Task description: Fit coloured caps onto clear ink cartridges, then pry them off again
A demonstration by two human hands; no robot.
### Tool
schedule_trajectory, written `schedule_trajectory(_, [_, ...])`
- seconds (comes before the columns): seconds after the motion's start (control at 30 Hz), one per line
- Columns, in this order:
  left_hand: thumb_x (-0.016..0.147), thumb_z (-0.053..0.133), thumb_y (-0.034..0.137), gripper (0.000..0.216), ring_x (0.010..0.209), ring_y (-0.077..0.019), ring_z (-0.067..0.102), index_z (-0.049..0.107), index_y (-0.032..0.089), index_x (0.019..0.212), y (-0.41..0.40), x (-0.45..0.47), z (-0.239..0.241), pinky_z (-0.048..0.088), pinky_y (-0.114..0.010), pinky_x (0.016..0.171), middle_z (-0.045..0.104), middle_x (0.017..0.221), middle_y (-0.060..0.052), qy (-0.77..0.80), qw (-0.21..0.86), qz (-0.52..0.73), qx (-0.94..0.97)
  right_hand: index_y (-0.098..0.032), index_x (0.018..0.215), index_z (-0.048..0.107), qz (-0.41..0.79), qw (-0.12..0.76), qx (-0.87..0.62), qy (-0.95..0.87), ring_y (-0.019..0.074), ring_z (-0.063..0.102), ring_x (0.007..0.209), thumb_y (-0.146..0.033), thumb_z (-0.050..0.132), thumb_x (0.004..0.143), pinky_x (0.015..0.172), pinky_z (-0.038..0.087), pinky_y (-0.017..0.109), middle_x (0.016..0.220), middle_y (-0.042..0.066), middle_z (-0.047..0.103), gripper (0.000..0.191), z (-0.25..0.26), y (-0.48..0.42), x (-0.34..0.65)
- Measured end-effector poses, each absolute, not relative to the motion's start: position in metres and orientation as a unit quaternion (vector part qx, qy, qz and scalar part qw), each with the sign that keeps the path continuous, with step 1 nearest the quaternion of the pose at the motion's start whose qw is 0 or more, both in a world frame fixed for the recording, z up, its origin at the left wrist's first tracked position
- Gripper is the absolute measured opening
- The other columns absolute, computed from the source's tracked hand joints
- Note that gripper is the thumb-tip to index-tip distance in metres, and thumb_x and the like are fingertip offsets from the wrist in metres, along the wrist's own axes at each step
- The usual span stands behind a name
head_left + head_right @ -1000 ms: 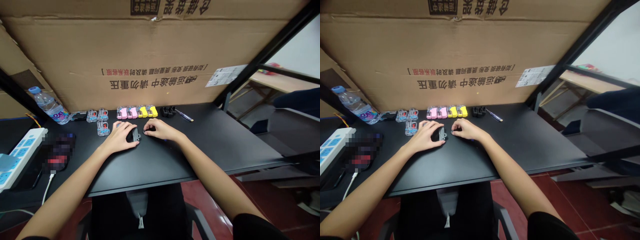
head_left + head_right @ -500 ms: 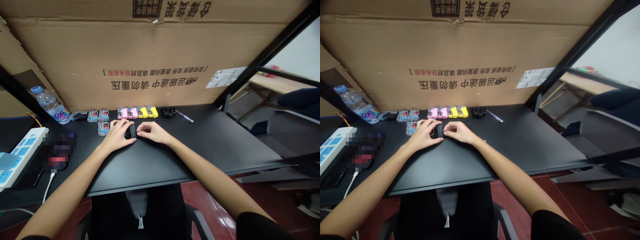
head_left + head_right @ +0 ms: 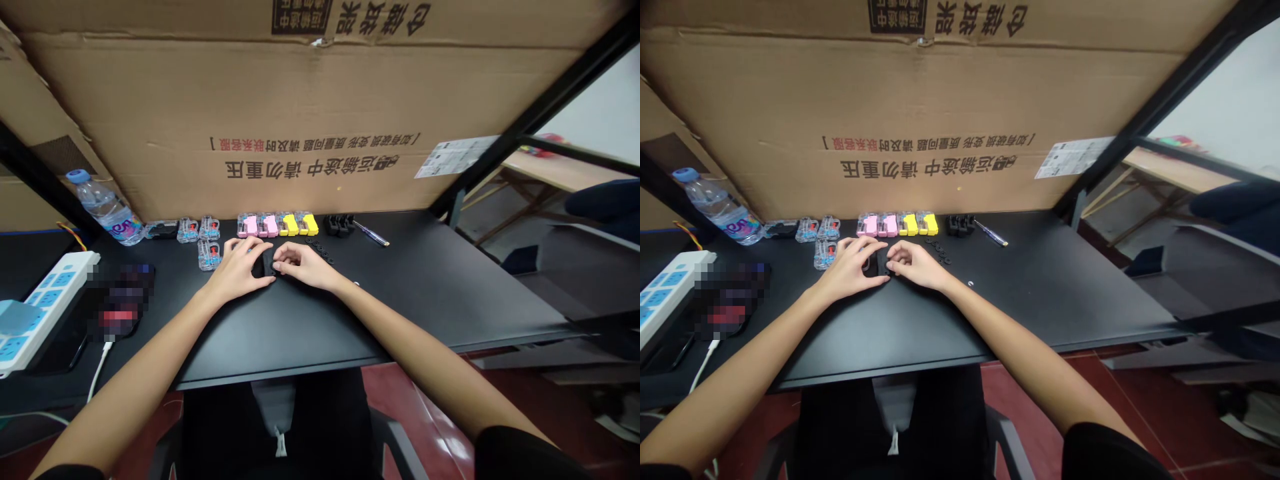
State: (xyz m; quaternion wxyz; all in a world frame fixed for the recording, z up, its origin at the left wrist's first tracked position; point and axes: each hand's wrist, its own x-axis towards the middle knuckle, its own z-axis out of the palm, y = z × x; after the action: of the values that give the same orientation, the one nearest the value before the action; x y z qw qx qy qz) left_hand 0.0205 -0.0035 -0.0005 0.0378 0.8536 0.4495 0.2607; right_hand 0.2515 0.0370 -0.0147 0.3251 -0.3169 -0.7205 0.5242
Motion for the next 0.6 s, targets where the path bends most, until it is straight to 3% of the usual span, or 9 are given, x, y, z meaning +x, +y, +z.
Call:
schedule_trajectory(0.2, [0.084,0.088,0.046,0.067,0.129,-0.0346,0.061,0.063,0.025,0.142,-0.0030,0.0198,-0.0026,0.034,-0.052,0.117,0.068,0.135,-0.010,0.443,0.033,0.256,0.859,-0.023,0.105,0.054,0.584,0.327,-0.349,-0.656,0.0141,0.061,0.060,-0.034,0.082,0.078,0.049,0.048,0.024,0.071,-0.005,0.065,0.040,-0.0172,0.0339,0.2465])
schedule_trajectory(0.6, [0.083,0.088,0.046,0.064,0.129,-0.0348,0.062,0.065,0.026,0.139,-0.0037,0.0212,0.0001,0.033,-0.053,0.117,0.068,0.133,-0.011,0.445,0.041,0.252,0.858,-0.024,0.098,0.051,0.614,0.329,-0.337,-0.634,0.0098,0.056,0.049,-0.031,0.084,0.078,0.045,0.047,0.021,0.066,-0.008,0.062,0.039,-0.0190,0.0354,0.2458])
